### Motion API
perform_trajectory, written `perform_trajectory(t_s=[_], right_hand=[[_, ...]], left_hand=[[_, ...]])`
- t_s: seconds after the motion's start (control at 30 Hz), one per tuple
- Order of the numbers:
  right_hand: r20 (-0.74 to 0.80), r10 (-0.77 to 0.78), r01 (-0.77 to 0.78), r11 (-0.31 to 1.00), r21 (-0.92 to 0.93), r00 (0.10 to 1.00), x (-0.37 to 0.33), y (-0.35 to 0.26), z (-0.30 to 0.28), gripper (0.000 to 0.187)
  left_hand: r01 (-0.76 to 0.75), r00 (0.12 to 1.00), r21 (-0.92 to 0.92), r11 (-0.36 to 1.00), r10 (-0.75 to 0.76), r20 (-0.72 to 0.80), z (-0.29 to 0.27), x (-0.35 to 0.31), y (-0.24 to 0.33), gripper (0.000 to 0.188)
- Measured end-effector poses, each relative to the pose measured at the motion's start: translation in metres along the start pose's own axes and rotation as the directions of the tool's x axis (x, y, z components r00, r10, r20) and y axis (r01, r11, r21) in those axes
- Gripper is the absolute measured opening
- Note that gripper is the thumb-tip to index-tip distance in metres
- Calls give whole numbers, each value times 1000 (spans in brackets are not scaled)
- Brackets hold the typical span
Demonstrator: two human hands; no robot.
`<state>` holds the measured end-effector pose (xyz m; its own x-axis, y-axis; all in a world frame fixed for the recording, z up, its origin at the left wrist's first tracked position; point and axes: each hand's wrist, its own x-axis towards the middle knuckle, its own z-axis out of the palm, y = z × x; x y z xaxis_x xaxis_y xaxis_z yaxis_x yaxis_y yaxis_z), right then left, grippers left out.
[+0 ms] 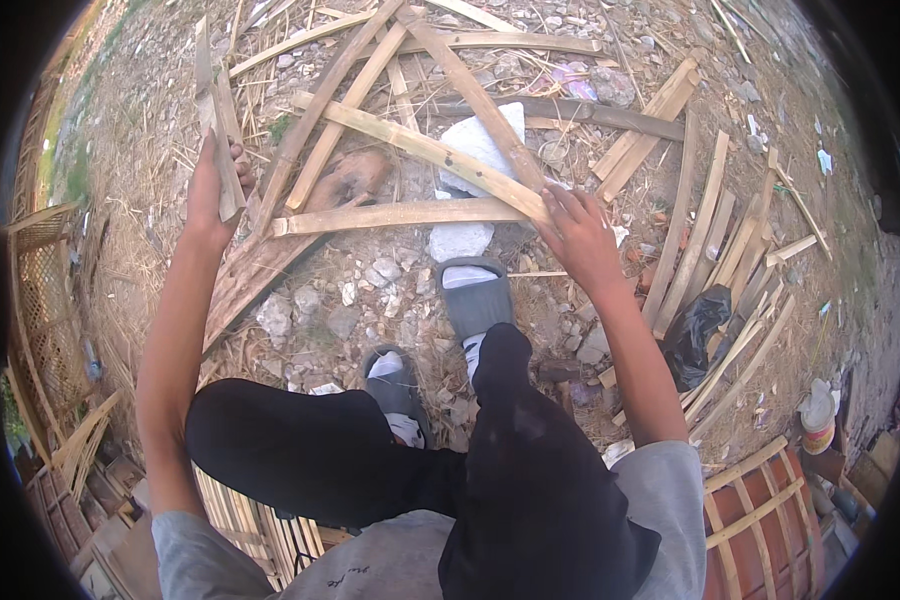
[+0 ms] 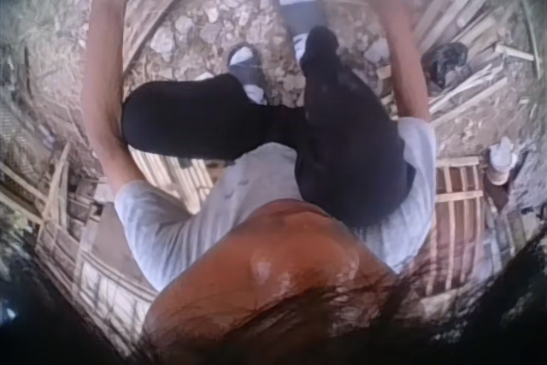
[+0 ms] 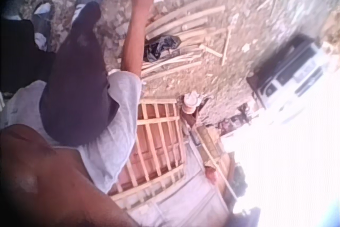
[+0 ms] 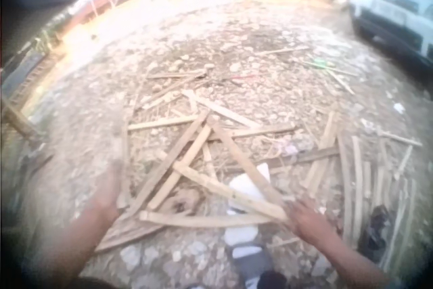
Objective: The person picks up wooden slats, hammers one piece using a hammer, and arranges the wooden slats onto a frame structure by hand.
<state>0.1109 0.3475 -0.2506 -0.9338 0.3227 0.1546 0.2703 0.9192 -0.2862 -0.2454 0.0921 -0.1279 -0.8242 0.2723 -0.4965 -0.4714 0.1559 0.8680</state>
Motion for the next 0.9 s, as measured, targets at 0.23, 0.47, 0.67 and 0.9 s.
perform_trajectory(t_s=[0.23,0.47,0.67,0.9], right_hand=[[3,99,-99,994,50,995,-5,-8,7,47],[60,147,-151,985,81,987,-5,-11,5,44],[93,181,-190,977,99,979,-6,-12,3,42],[86,132,-139,987,82,987,1,-13,-1,44]], left_hand=[[157,987,75,985,-158,7,5,1,-27,45],[113,993,67,991,-110,-37,41,31,-59,31],[36,996,-229,973,-52,-66,95,80,-78,27],[-113,982,-305,946,154,113,123,97,-128,44]])
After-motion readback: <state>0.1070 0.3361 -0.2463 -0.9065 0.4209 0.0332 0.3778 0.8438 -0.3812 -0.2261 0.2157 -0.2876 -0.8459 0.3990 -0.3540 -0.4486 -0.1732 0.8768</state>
